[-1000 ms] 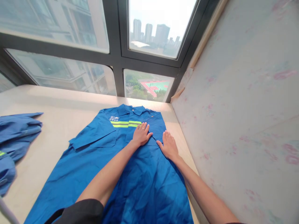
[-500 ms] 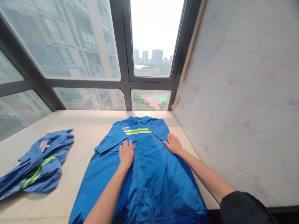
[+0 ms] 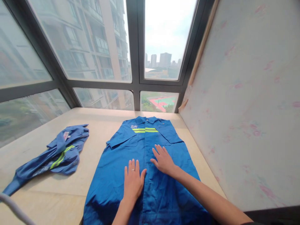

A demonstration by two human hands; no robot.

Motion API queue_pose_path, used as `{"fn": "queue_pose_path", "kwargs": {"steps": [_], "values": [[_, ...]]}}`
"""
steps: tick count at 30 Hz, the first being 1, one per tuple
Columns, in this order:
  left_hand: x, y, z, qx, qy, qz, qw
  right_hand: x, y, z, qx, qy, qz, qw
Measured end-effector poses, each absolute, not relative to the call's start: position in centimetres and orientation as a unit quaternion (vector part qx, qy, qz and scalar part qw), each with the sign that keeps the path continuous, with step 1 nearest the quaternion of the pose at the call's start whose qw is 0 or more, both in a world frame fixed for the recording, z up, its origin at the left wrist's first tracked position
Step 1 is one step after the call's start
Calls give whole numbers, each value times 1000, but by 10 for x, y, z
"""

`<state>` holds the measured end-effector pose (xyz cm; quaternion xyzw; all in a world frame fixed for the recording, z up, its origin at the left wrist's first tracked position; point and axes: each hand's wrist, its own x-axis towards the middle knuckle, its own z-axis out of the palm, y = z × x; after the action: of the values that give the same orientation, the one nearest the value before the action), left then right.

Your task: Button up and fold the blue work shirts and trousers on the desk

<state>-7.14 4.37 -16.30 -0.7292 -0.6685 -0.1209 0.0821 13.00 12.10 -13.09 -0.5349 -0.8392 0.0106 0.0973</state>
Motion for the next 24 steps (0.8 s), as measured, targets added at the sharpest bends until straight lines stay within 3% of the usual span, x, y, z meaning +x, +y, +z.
{"fn": "queue_pose_path", "kwargs": {"steps": [10,16,24], "values": [[-83,65,-136,-715,-691,-85,62,160,146,-122,-520,-845,78,99],[-56,115,-138,-755,-616,-198,106,166,230,-95,-524,-842,68,114],[-32,177,-161,-783,-588,-186,82,141,366,-109,-518,-851,48,71]]}}
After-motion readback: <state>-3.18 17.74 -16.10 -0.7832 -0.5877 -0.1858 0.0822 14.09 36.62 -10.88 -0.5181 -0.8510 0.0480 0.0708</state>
